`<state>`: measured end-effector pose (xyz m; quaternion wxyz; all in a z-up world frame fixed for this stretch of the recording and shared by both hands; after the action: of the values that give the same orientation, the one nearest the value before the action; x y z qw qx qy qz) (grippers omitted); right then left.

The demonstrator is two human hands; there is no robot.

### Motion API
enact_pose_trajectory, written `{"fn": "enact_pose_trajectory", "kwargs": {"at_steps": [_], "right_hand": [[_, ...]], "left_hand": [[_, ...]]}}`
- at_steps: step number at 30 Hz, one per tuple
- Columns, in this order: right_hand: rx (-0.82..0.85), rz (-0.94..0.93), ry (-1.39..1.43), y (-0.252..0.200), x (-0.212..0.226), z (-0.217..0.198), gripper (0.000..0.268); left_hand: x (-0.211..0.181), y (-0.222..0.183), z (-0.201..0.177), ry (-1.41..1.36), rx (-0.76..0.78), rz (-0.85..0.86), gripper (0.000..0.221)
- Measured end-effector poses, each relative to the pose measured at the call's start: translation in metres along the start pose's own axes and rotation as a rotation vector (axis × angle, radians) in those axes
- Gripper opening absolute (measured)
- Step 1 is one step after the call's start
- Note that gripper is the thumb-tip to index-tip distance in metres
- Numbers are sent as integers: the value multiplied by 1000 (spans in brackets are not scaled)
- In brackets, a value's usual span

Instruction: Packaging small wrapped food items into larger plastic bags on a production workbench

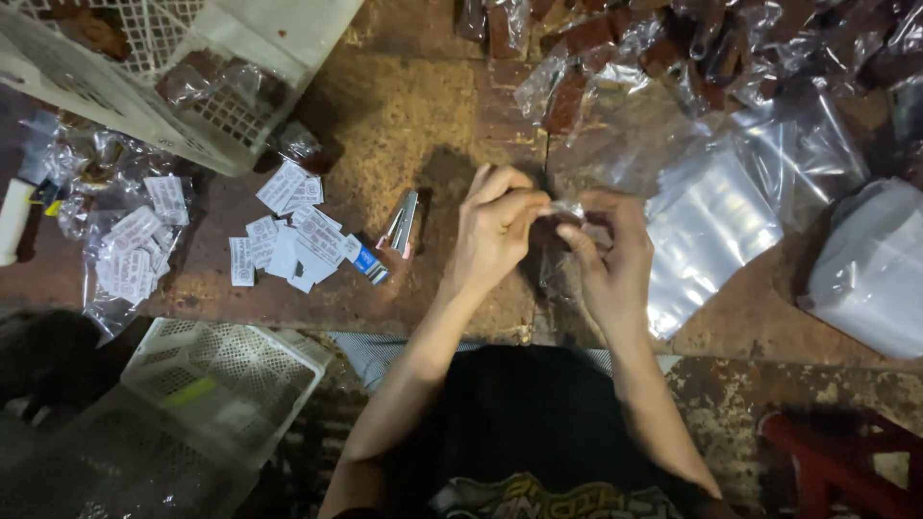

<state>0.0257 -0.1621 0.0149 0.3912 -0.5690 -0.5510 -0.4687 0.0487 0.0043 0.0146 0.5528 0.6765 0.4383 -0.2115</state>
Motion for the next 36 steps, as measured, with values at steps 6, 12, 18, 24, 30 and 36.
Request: {"fn": "enact_pose_trajectory", "kwargs": {"at_steps": [6, 12, 18, 24, 30, 36], "right_hand": [[8, 206, 184, 4, -27, 0, 20], [75, 213, 297, 8, -44, 13, 9], [-57, -5, 128, 16, -28, 6, 6], [-10, -135, 89, 8, 12, 23, 6], [15, -148, 14, -1, 24, 40, 8], [-2, -162, 9, -2, 37, 40, 8]], "left_hand": [[-2, 5, 1, -85, 28, -82, 5], [-4, 10, -15, -169, 149, -211, 4], [41, -36, -90, 960, 145, -739, 74], [67, -55, -93, 690, 185, -769, 51], [19, -6, -40, -570, -532, -445, 25], [2, -2, -25, -308, -573, -270, 28]]}}
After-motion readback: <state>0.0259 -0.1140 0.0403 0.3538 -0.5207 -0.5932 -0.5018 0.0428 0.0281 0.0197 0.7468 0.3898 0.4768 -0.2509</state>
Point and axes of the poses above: each hand's wrist, its own y-axis towards the middle knuckle, its own z-axis out of the palm, x = y × z, the point moved 6 cm from there along y, towards the middle knuckle, and after that the axes turned 2 degrees about -x, right-handed, at the moved point
